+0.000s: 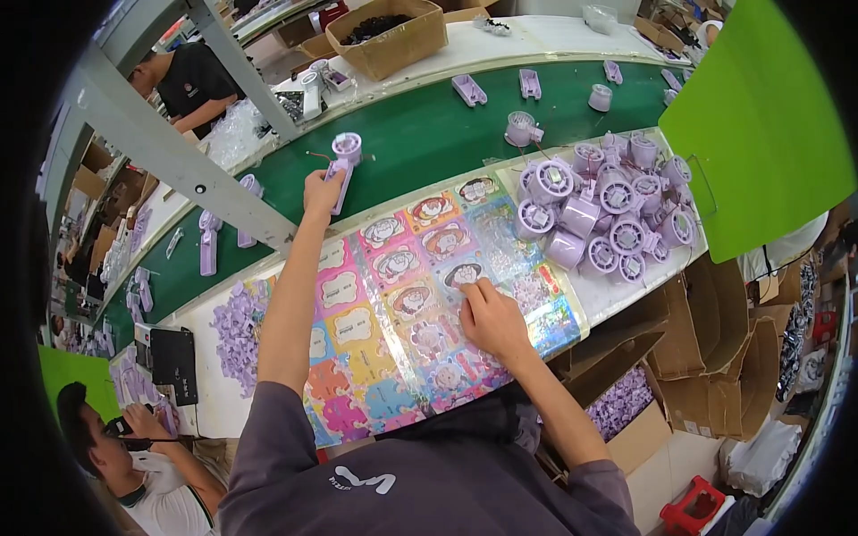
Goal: The person assembles small purple plastic hand fans by hand at an industrial assembly line, combining plastic housings, fan blades, and internal components.
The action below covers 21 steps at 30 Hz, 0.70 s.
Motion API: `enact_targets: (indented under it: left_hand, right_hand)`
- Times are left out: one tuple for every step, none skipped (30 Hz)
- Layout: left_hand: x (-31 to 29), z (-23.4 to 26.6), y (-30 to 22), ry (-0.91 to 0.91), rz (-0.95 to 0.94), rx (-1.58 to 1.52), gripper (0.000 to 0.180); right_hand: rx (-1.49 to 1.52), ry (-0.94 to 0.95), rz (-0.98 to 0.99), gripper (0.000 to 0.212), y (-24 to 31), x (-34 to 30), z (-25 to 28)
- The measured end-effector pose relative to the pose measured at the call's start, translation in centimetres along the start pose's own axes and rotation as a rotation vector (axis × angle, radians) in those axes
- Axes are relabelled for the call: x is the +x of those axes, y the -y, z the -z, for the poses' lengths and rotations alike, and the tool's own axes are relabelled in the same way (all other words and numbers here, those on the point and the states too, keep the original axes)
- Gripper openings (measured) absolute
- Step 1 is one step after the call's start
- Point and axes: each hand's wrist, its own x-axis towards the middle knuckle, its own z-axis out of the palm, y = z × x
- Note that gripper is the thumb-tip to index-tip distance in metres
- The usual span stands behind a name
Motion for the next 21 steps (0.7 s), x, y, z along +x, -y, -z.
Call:
enact_targets:
  left_hand:
    - [0.4, -0.1, 0.3, -0.002, 0.003, 0.014, 0.052]
    - [1.1, 0.0, 0.6, -0.006, 0.003, 0.016, 0.052]
    - [1.0, -0.2, 0.5, -0.023, 0.017, 0.022, 0.053]
    - [0.2, -0.6, -0.3, -0.028, 0.031, 0.025, 0.053]
    - [-0.7, -1.2, -1.3, -0.007, 0.086, 0.012, 0.052]
    - [-0.3, -1.0, -0.9, -0.017, 0.09, 0.01, 0.052]
    - [0.0, -0.9, -0.3, -0.07, 0.056, 0.064, 0.051]
    - [0.3, -0.7, 0.2, -0.124, 0.023, 0.118, 0.05]
    - [0.2, -0.7, 0.5, -0.131, 0.031, 0.118, 0.05]
    - [0.1, -0.9, 0.7, -0.361, -0.004, 0.141, 0.044]
    - [0.0, -1.0, 0.9, -0.592, -0.04, 0.165, 0.039]
    - [-1.0, -1.5, -0.3, -0.578, -0.037, 0.155, 0.039]
    - [-3.1, -1.4, -2.4, -0.619, -0.307, -0.015, 0.033]
    - [-5.1, -1.3, -3.9, -0.665, -0.573, -0.192, 0.027]
    - [-6.6, -1.1, -4.0, -0.4, -0.591, -0.276, 0.022]
    - [-8.2, -1.4, -4.0, -0.127, -0.606, -0.365, 0.018]
    - [-8.9, -2.1, -2.5, -0.078, -0.691, -0.2, 0.015]
    - [-9.1, -2.8, -0.9, -0.027, -0.77, -0.033, 0.013]
    - [-9.7, -3.0, -1.5, -0.019, -0.779, -0.05, 0.013]
    - [-10.0, -3.0, -2.0, 0.053, -0.836, -0.052, 0.011]
    - [-10.5, -3.0, -2.5, 0.133, -0.894, -0.057, 0.009]
  right_hand:
    - [-0.01, 0.011, -0.005, 0.023, 0.2, 0.1, 0.0]
    - [-0.006, 0.01, -0.003, 0.023, 0.2, 0.5, -0.1]
    - [-0.019, 0.007, -0.001, 0.023, 0.1, 0.7, 0.0]
    - [-0.04, 0.007, -0.009, 0.022, -0.1, 0.4, 0.4]
    - [-0.055, 0.018, -0.027, 0.022, -0.4, -0.1, 0.5]
    - [-0.061, 0.019, 0.0, 0.023, -0.3, 0.3, 0.4]
    - [-0.068, 0.02, 0.027, 0.023, -0.2, 0.7, 0.2]
    - [-0.059, 0.014, 0.035, 0.023, -0.1, 0.9, -0.1]
    - [-0.055, 0.019, 0.043, 0.023, 0.0, 0.9, -0.3]
    - [-0.048, 0.021, 0.035, 0.023, 0.1, 1.0, -0.4]
    - [-0.041, 0.022, 0.028, 0.024, 0.3, 1.1, -0.6]
    - [-0.056, 0.026, 0.021, 0.024, 0.1, 1.1, -0.6]
    - [-0.079, 0.031, 0.001, 0.024, -0.3, 0.8, -0.2]
    - [-0.098, 0.033, -0.01, 0.024, -0.5, 0.7, 0.2]
    - [-0.101, 0.031, -0.004, 0.024, -0.3, 0.9, 0.2]
    - [-0.112, 0.029, 0.008, 0.025, -0.3, 0.9, 0.3]
    - [-0.106, 0.026, 0.033, 0.025, 0.2, 1.1, 0.0]
    - [-0.109, 0.051, 0.027, 0.026, 0.9, 1.2, -0.2]
    - [-0.127, 0.044, 0.019, 0.026, 0.8, 1.1, 0.0]
    - [-0.134, 0.069, 0.021, 0.027, 0.7, 1.2, 0.2]
    - [-0.143, 0.094, 0.014, 0.027, 1.0, 0.9, 0.6]
